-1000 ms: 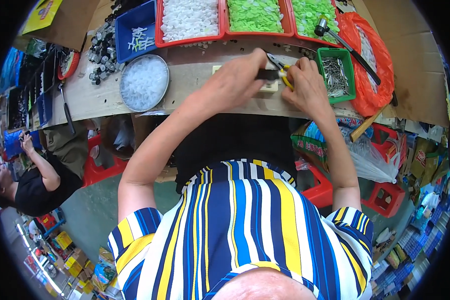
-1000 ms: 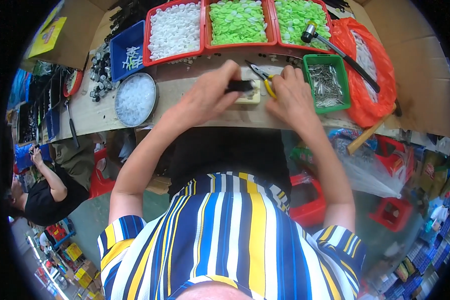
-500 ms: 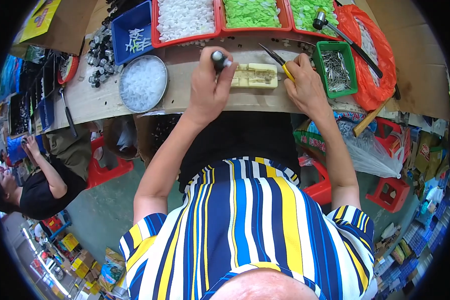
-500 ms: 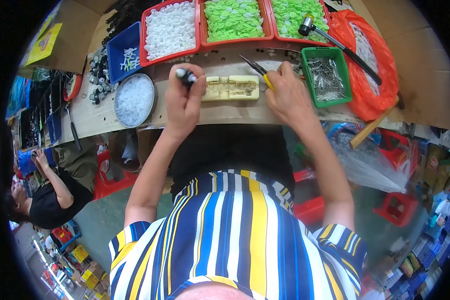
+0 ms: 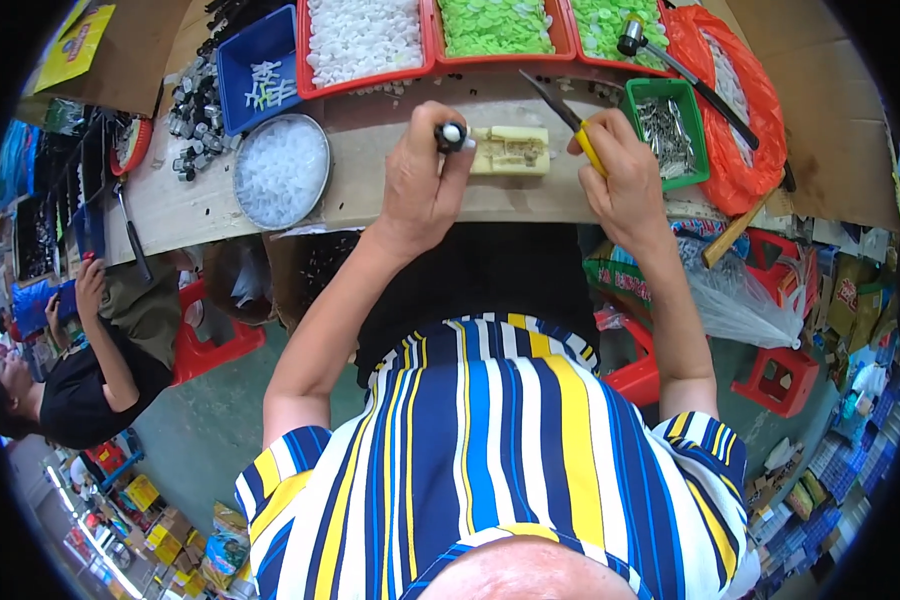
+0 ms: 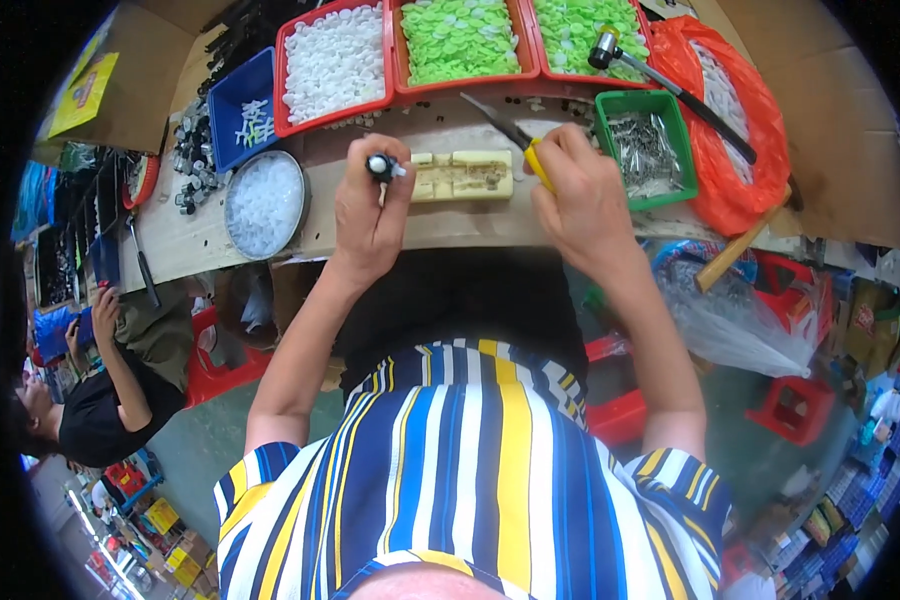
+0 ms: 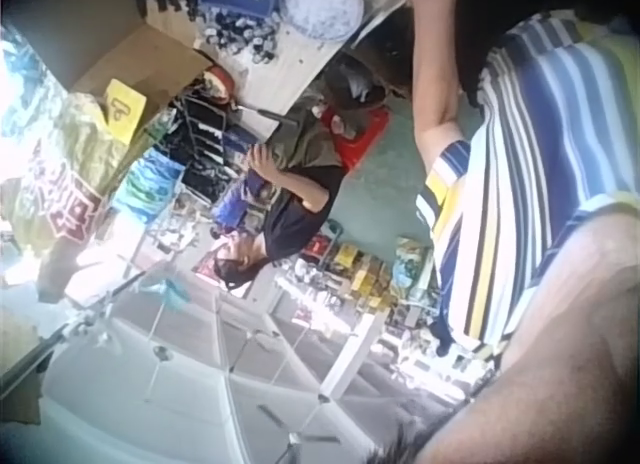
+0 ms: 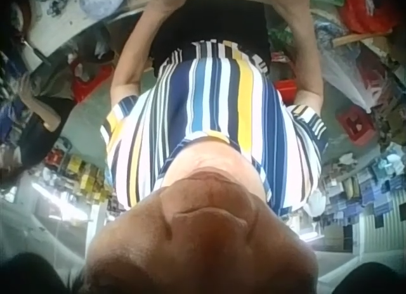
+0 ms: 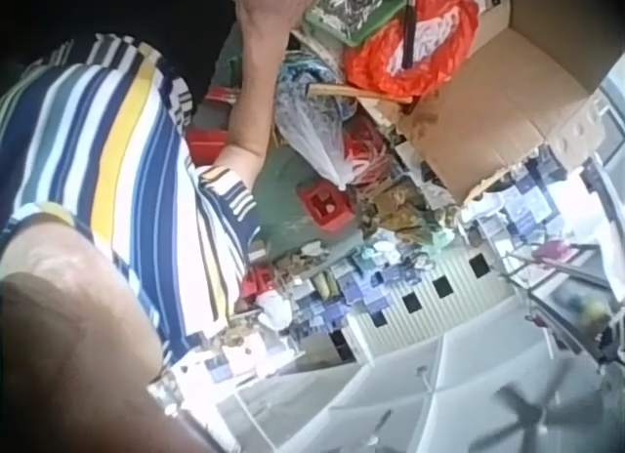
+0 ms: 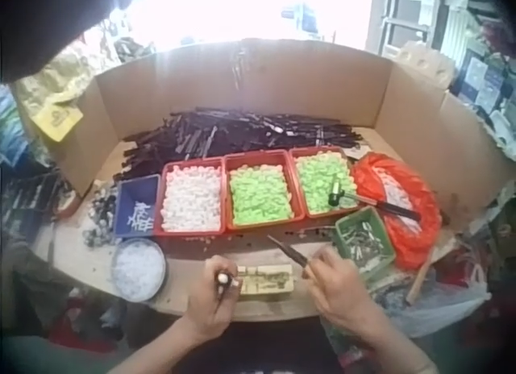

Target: Assembling small plastic components using a mounting jig, metal pins, and a hammer.

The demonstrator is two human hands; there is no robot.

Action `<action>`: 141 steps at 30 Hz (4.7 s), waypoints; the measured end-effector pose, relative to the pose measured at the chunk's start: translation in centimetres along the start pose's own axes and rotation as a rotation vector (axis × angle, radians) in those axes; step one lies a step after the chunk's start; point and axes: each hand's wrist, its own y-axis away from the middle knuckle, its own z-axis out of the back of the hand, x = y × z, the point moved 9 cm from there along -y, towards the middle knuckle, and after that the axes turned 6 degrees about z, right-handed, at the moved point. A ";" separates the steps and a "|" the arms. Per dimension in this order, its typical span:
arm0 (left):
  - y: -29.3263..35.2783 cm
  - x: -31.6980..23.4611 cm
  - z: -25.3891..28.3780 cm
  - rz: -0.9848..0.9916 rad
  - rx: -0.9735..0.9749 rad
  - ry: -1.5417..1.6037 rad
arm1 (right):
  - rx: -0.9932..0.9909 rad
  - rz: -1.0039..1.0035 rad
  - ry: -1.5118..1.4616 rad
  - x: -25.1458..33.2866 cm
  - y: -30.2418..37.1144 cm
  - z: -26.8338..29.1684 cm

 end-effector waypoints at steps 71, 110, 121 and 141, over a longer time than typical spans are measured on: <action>-4.1 -1.4 -0.5 0.122 0.275 0.265 | 0.200 0.179 0.120 2.8 -2.0 0.1; 4.6 2.8 -2.0 1.075 0.857 1.191 | 0.289 0.262 -0.157 4.5 -1.1 -3.1; 12.2 9.8 9.9 0.794 0.862 -0.240 | 0.248 0.000 0.284 -4.6 -2.7 -3.7; -28.1 8.2 -3.6 -0.640 0.090 -0.884 | 0.323 -0.076 0.186 -4.8 -1.6 -3.8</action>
